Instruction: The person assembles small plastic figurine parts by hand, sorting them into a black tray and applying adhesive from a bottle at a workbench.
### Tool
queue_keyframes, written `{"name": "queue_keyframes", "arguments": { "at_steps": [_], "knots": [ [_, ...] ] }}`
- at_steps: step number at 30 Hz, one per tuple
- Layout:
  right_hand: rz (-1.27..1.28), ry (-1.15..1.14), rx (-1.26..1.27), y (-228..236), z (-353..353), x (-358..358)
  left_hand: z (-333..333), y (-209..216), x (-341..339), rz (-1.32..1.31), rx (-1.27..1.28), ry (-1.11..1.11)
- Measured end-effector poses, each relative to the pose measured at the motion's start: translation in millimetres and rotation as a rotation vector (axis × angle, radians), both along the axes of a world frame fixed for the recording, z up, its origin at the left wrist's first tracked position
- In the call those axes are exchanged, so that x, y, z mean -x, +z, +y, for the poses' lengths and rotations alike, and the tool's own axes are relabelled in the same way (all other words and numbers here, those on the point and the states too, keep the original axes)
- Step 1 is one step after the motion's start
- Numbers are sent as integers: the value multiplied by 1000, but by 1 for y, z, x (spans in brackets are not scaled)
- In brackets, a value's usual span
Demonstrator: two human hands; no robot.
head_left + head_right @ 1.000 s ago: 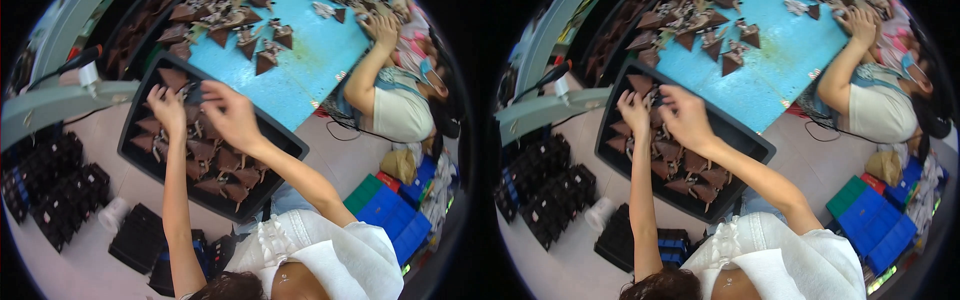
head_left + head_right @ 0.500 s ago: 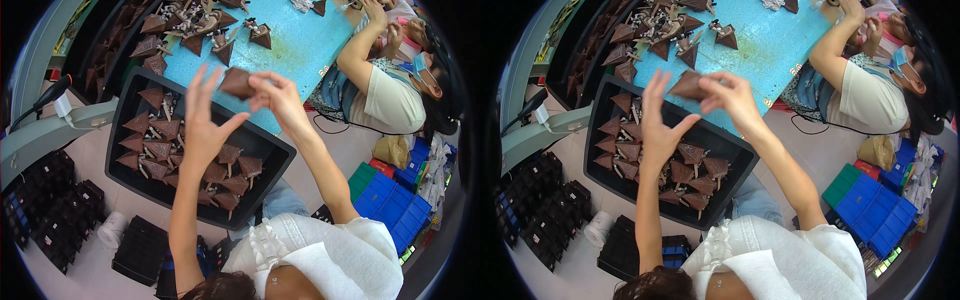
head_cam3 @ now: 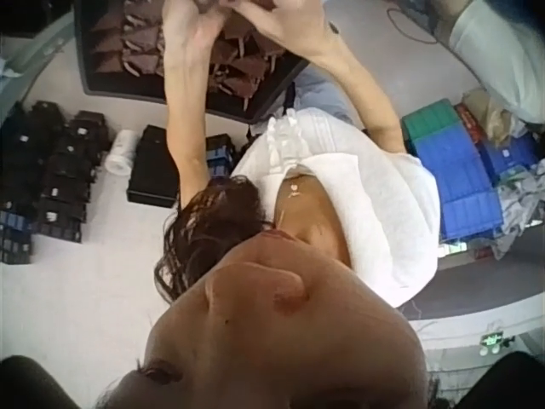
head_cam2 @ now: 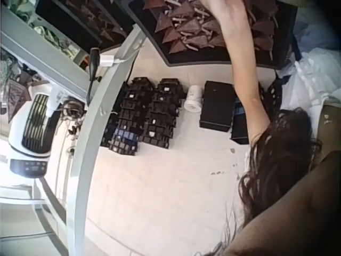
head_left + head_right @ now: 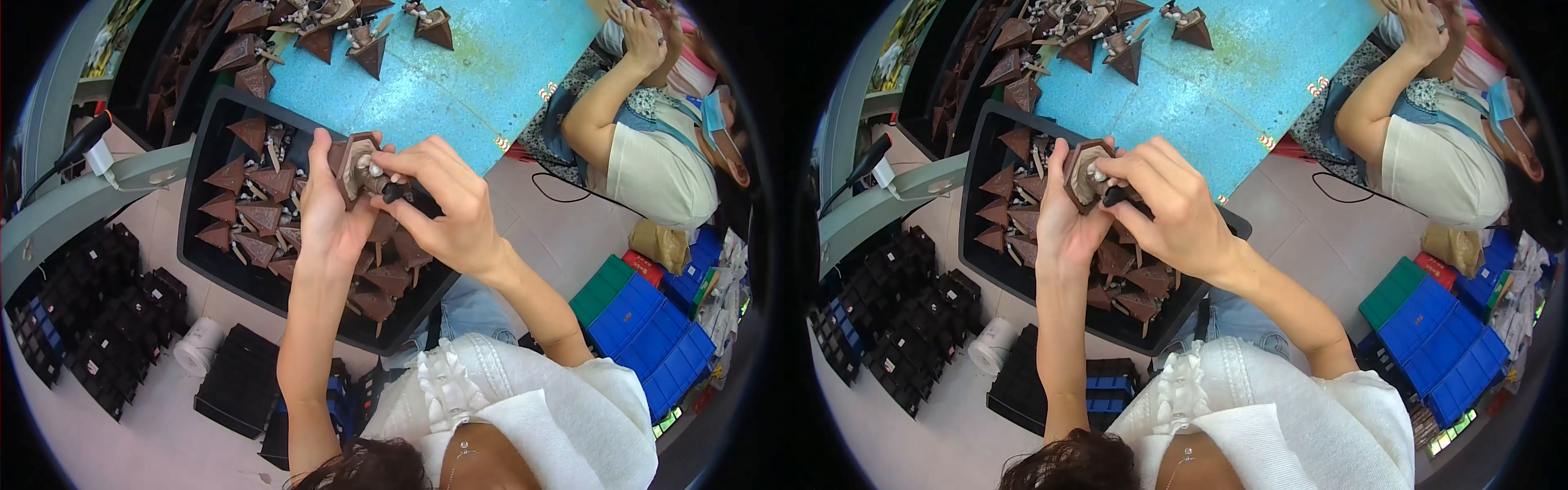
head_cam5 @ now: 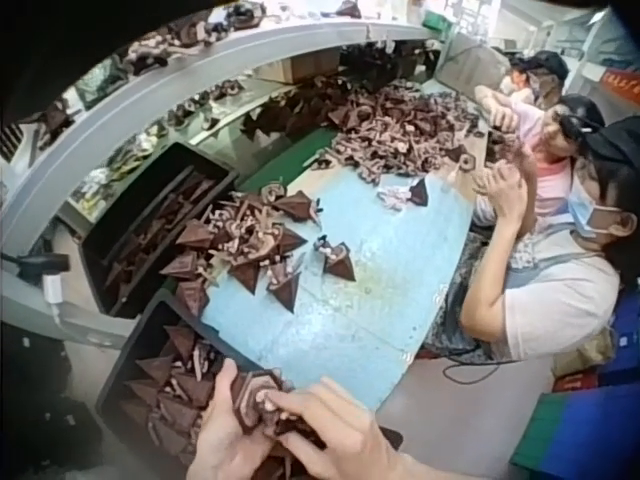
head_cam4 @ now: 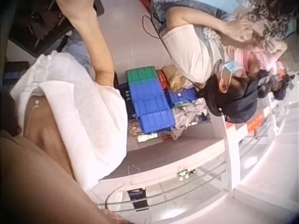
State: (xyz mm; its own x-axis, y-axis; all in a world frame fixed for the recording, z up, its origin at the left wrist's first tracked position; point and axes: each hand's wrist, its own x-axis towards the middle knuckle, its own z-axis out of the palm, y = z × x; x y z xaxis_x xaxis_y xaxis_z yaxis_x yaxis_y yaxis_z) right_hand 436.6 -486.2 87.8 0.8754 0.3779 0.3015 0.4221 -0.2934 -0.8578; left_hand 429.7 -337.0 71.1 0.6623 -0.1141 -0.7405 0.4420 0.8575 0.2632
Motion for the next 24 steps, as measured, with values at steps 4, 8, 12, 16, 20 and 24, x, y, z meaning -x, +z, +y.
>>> {"name": "queue_keyframes", "arguments": {
  "at_steps": [4,8,12,16,20,24],
  "knots": [
    [-111,-35,-49,1,5,15,-3,5,10,-56,388,83],
    [-198,-107,-2,15,14,40,-6,1,8,-196,766,339],
    [-133,-180,-116,10,15,60,-7,1,3,-274,1018,478],
    [-111,-241,-162,13,10,53,-3,-1,4,-364,1016,453],
    [-88,-168,-77,28,22,43,-4,-2,8,-409,954,405],
    [-119,-77,-70,17,29,38,0,3,13,-338,809,368]
  ]
}}
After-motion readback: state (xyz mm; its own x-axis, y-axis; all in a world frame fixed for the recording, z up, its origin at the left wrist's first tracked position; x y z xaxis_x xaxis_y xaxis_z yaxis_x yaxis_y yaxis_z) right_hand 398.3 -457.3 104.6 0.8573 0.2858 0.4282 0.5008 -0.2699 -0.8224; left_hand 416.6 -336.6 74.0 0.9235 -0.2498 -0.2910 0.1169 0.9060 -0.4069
